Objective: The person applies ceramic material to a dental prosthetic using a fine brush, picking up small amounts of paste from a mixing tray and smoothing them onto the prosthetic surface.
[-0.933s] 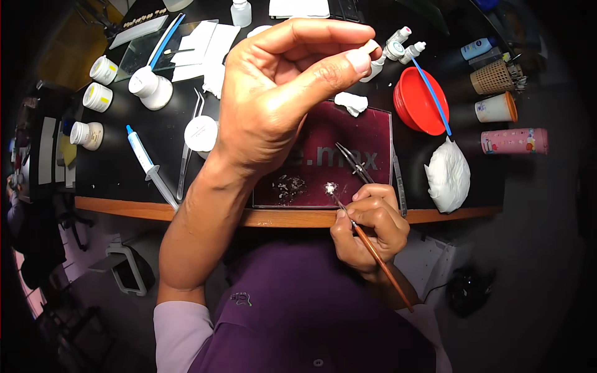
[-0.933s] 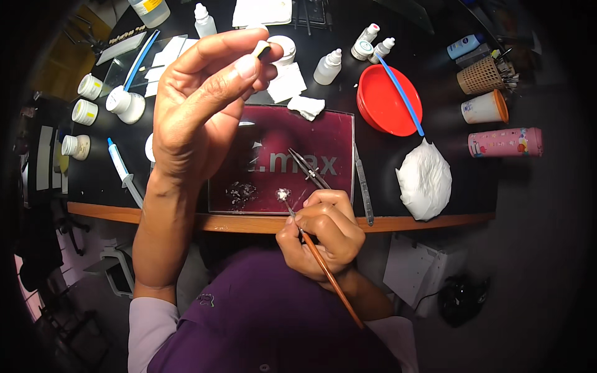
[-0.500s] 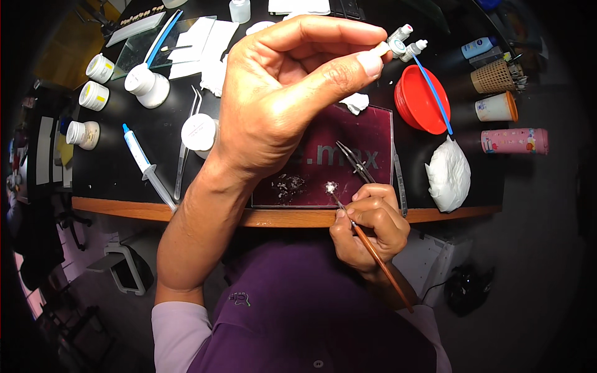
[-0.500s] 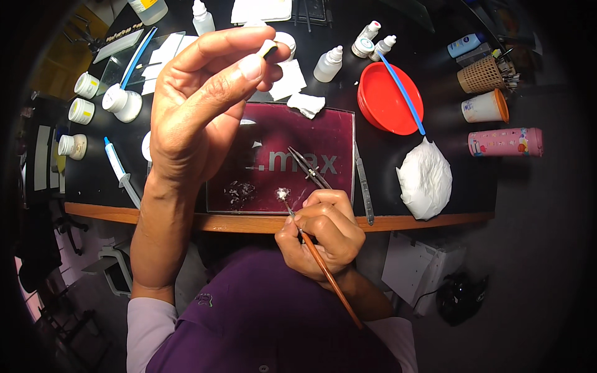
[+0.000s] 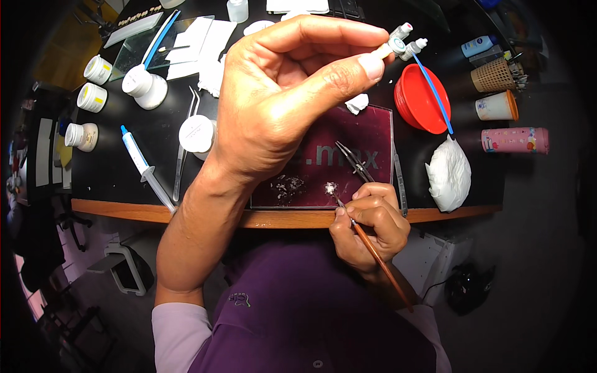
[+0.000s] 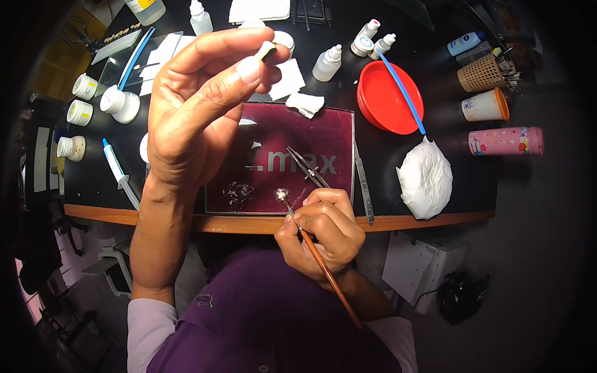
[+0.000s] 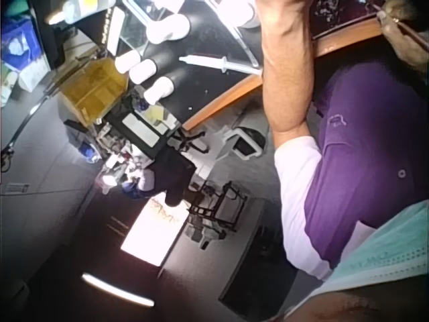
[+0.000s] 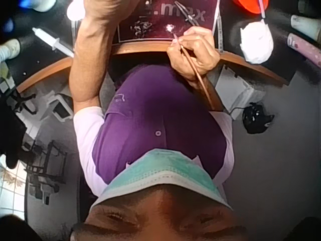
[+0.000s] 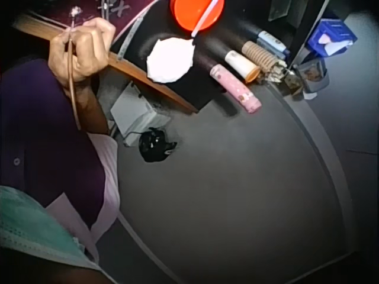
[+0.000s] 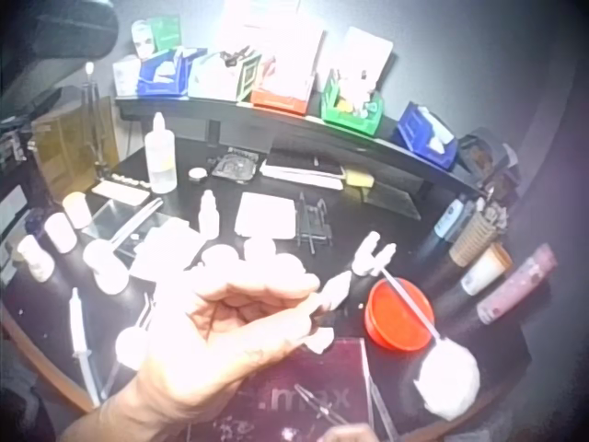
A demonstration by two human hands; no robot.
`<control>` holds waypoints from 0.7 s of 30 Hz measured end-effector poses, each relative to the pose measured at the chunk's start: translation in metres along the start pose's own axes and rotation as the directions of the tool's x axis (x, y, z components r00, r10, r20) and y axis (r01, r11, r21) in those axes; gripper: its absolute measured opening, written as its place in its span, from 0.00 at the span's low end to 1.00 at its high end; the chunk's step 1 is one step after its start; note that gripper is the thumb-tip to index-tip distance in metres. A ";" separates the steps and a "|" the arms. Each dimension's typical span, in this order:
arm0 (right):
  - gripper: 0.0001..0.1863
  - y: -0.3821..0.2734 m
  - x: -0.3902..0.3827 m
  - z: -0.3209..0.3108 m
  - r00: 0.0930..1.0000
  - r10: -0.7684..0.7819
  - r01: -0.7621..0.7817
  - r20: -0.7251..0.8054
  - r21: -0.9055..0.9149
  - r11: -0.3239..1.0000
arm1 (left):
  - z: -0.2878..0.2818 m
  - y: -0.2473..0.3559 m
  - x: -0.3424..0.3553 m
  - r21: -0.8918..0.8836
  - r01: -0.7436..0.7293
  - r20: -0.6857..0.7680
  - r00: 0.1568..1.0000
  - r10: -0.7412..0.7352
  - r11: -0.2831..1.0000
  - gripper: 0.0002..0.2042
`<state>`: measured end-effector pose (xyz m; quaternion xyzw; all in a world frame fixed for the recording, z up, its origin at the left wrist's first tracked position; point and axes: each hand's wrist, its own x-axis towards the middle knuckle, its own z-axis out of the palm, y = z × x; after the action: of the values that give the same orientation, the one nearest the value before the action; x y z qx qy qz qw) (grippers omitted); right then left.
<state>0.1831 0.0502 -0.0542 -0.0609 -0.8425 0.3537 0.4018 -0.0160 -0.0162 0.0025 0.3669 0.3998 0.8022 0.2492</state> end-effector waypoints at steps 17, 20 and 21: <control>0.12 -0.001 0.001 0.000 1.000 -0.009 0.009 0.004 -0.015 1.000 | 0.000 0.001 -0.001 -0.021 0.007 0.007 1.000 -0.007 1.000 0.16; 0.12 -0.001 0.000 0.000 1.000 -0.013 0.013 0.001 -0.007 1.000 | 0.001 0.001 -0.002 -0.023 0.011 0.007 1.000 -0.011 1.000 0.16; 0.12 -0.001 0.000 0.000 1.000 -0.013 0.013 0.002 -0.006 1.000 | 0.001 0.001 -0.002 -0.028 0.015 0.004 1.000 -0.015 0.999 0.16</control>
<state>0.1838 0.0492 -0.0536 -0.0564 -0.8443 0.3484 0.4033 -0.0141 -0.0179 0.0029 0.3619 0.3906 0.8052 0.2610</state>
